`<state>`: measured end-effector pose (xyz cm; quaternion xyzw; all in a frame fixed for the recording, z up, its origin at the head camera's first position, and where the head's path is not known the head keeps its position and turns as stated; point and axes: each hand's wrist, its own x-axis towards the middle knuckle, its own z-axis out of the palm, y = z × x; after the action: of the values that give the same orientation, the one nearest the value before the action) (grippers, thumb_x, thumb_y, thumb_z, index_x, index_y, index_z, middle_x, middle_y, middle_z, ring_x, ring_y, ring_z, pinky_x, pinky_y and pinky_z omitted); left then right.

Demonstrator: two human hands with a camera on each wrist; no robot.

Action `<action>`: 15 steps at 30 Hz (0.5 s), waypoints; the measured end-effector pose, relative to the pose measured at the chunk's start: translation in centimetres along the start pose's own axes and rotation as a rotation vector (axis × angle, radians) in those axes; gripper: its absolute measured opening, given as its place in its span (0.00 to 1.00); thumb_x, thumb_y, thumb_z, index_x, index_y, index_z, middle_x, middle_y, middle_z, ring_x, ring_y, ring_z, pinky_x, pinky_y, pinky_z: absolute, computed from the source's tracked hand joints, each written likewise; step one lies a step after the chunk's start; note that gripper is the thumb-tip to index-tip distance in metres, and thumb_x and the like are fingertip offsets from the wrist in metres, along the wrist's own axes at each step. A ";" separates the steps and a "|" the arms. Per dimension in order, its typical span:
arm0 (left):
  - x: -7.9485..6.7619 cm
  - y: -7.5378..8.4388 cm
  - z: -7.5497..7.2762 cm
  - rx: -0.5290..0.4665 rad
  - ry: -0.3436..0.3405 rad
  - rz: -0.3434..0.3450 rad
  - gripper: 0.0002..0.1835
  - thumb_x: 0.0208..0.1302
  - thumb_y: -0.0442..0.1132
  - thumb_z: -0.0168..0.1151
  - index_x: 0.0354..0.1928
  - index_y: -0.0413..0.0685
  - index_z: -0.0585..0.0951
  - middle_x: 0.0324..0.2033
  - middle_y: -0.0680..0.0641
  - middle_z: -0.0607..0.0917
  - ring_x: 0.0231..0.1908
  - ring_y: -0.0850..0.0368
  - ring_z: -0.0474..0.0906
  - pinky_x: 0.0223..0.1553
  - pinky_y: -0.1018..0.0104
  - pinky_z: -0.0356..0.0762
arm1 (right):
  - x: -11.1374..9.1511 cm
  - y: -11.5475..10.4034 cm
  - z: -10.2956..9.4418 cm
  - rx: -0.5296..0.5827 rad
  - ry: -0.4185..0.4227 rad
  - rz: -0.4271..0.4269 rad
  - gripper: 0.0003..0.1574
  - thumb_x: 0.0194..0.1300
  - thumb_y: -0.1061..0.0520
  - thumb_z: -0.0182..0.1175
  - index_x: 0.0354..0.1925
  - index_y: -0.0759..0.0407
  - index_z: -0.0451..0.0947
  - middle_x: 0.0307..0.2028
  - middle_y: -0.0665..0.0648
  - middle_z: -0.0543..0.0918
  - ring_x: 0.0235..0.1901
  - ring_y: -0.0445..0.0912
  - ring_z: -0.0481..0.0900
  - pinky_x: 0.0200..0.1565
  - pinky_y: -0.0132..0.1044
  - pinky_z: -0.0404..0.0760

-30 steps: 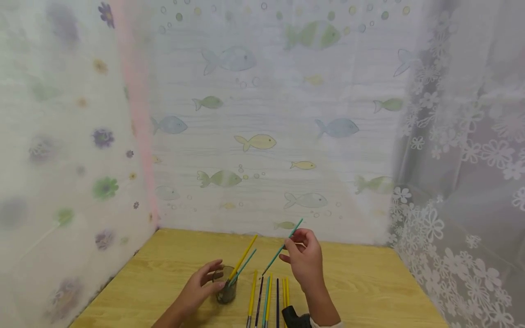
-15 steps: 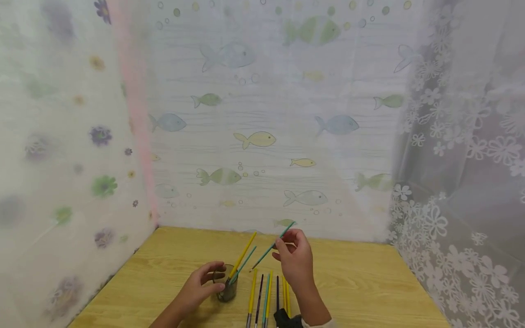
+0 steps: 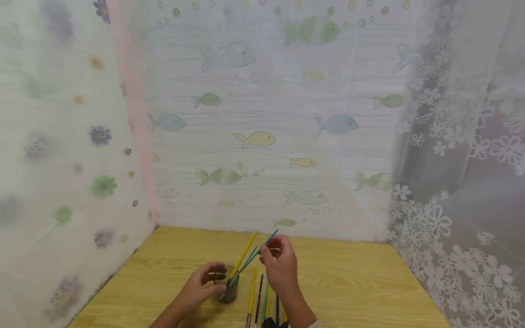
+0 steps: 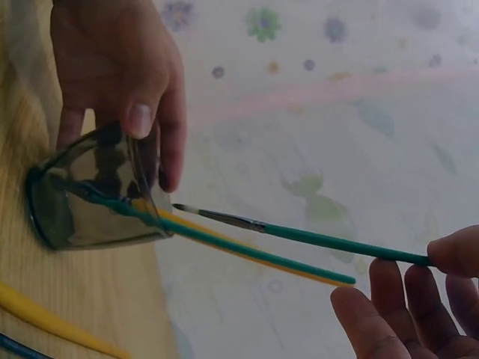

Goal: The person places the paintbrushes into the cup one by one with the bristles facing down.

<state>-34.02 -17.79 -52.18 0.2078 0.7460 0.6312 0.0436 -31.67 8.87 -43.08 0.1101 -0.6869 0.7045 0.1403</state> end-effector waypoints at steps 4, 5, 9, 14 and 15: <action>0.0 0.1 0.0 0.003 0.005 -0.004 0.36 0.69 0.41 0.71 0.73 0.36 0.67 0.66 0.31 0.73 0.64 0.34 0.75 0.52 0.63 0.85 | -0.1 1.0 0.8 -0.030 -0.023 -0.010 0.14 0.76 0.57 0.62 0.51 0.63 0.71 0.48 0.63 0.77 0.47 0.55 0.86 0.49 0.40 0.89; 0.0 0.1 0.0 0.006 0.007 -0.002 0.37 0.69 0.41 0.71 0.73 0.35 0.67 0.66 0.31 0.73 0.64 0.34 0.75 0.52 0.62 0.85 | -0.2 1.2 1.0 -0.038 -0.032 -0.008 0.14 0.76 0.56 0.62 0.51 0.63 0.71 0.48 0.63 0.77 0.47 0.54 0.86 0.49 0.40 0.89; -0.1 0.2 0.1 0.013 0.011 0.003 0.37 0.68 0.41 0.71 0.72 0.34 0.66 0.66 0.31 0.73 0.63 0.34 0.75 0.53 0.59 0.85 | -0.5 2.0 1.8 -0.075 -0.074 0.004 0.13 0.77 0.56 0.61 0.51 0.62 0.71 0.47 0.62 0.77 0.46 0.52 0.86 0.49 0.38 0.88; -0.1 0.4 0.1 0.015 0.014 -0.002 0.36 0.69 0.40 0.71 0.72 0.35 0.67 0.66 0.31 0.73 0.63 0.35 0.75 0.54 0.57 0.85 | -0.9 2.6 2.4 -0.117 -0.101 0.017 0.11 0.77 0.57 0.61 0.51 0.60 0.72 0.48 0.61 0.77 0.47 0.55 0.85 0.49 0.41 0.89; -0.1 0.4 0.1 0.017 0.013 -0.002 0.36 0.69 0.40 0.71 0.72 0.35 0.67 0.66 0.31 0.73 0.63 0.35 0.75 0.54 0.58 0.85 | -0.9 2.7 2.5 -0.124 -0.106 0.020 0.11 0.77 0.57 0.61 0.51 0.60 0.71 0.48 0.61 0.77 0.47 0.56 0.85 0.48 0.40 0.89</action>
<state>-33.79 -17.66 -51.84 0.2033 0.7517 0.6262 0.0375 -31.86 6.29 -45.89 0.1316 -0.7368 0.6551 0.1034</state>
